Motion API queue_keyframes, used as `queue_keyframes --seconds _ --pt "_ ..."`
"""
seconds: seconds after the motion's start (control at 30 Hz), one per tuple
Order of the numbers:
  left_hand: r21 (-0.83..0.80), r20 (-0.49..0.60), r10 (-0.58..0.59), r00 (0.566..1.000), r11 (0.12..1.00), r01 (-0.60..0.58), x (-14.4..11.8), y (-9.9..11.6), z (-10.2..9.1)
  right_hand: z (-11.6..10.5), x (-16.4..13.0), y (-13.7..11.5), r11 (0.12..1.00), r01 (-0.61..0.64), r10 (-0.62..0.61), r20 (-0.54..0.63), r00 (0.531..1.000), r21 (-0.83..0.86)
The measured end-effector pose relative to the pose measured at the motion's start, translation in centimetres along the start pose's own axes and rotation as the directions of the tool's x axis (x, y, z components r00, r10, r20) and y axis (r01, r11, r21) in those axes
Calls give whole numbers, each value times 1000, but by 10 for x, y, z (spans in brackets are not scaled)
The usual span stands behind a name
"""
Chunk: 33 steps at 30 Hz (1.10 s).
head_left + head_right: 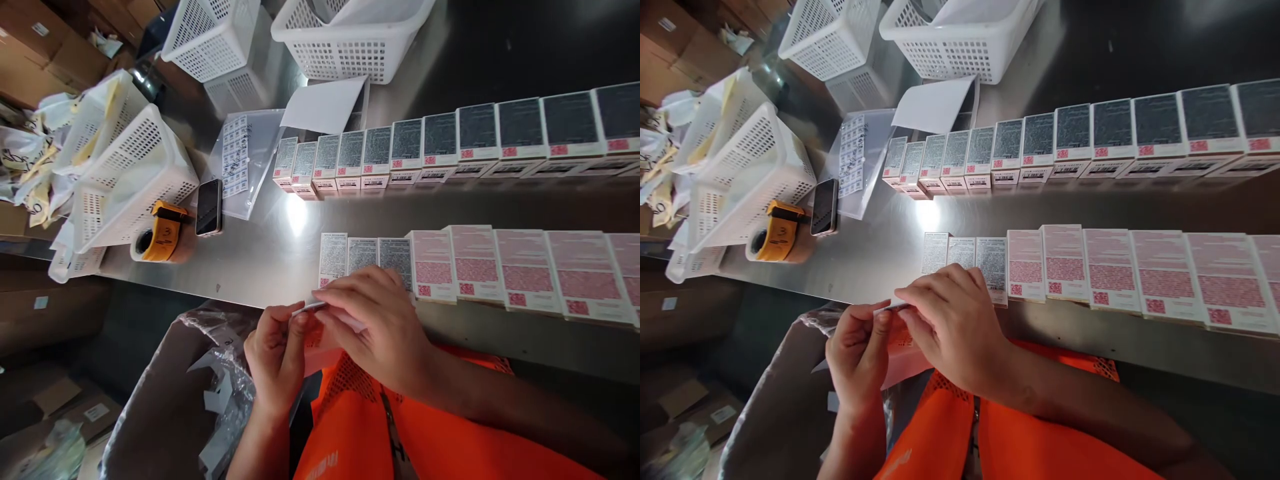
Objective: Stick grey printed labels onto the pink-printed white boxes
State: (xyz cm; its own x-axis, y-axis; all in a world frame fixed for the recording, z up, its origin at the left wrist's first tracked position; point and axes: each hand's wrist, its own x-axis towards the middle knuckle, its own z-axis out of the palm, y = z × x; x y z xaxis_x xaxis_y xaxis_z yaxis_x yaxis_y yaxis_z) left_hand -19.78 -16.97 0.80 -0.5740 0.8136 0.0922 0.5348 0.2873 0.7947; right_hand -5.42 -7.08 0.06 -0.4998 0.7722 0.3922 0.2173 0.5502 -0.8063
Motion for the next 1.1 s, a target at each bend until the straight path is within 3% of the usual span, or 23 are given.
queue_keyframes --seconds 0.13,0.27,0.57,0.83,0.93,1.1 --pt "-94 101 -2 995 996 12 0 3 -3 -5 6 -1 992 -11 0 93 996 125" --pt "-53 164 14 986 999 -6 2 8 -5 -8 8 -1 988 -57 37 141 989 142" --pt "88 192 84 978 991 -103 1 10 -1 -12 12 0 980 -137 102 223 969 146" --pt "38 115 -15 993 999 10 -6 29 9 -15 14 1 968 -197 150 267 952 157" --pt "66 133 -16 991 998 7 -6 30 9 -12 12 2 974 -167 131 223 966 153" --pt "56 217 -30 976 998 19 -1 19 2 -1 1 3 995 11 -12 7 1000 97"
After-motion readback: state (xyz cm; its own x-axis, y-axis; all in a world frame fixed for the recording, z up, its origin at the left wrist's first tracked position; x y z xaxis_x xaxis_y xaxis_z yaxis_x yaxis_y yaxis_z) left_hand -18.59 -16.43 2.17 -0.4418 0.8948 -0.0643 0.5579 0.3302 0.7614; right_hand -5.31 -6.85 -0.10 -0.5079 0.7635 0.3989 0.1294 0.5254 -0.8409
